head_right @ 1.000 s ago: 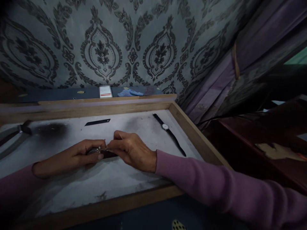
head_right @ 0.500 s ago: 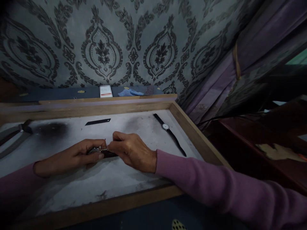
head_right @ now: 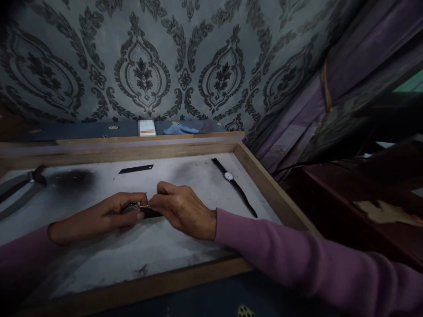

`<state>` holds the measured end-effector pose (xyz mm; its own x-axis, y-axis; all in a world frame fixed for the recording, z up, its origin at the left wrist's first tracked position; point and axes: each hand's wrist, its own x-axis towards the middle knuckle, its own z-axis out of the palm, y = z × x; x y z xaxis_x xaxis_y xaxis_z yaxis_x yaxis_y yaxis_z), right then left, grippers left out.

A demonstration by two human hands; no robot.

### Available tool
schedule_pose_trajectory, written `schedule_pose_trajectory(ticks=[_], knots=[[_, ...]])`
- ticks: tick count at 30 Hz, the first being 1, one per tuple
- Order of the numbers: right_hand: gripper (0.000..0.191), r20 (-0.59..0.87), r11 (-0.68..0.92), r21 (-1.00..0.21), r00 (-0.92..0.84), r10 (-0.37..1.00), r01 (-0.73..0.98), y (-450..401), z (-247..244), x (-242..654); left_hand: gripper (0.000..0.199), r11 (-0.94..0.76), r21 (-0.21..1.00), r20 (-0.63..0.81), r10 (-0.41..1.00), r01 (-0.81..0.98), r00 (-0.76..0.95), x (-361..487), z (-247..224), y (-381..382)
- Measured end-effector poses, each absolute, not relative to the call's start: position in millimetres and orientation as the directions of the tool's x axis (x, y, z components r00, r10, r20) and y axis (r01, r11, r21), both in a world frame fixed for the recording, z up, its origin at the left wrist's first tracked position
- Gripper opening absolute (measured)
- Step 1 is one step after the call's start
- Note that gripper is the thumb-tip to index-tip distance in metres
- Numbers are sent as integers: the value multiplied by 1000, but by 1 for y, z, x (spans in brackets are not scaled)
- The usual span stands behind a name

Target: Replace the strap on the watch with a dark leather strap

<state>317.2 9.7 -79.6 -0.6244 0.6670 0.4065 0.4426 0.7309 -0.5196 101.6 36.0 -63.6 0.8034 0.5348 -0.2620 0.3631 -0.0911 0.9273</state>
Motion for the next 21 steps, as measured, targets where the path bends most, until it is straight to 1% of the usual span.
schedule_pose_trajectory(ticks=[8, 11, 16, 21], knots=[[20, 422, 726, -563, -618, 664, 396, 11, -82, 317, 19, -97, 920, -274, 534, 380, 800, 101, -64, 36], [21, 431, 732, -559, -618, 658, 390, 12, -82, 317, 19, -100, 917, -278, 537, 387, 797, 102, -63, 36], [25, 438, 748, -517, -622, 649, 417, 11, -81, 318, 20, -92, 915, -285, 542, 393, 791, 102, -64, 36], [27, 465, 793, -408, -645, 606, 452, 10, -81, 319, 16, -82, 912, -294, 551, 402, 781, 103, -64, 36]])
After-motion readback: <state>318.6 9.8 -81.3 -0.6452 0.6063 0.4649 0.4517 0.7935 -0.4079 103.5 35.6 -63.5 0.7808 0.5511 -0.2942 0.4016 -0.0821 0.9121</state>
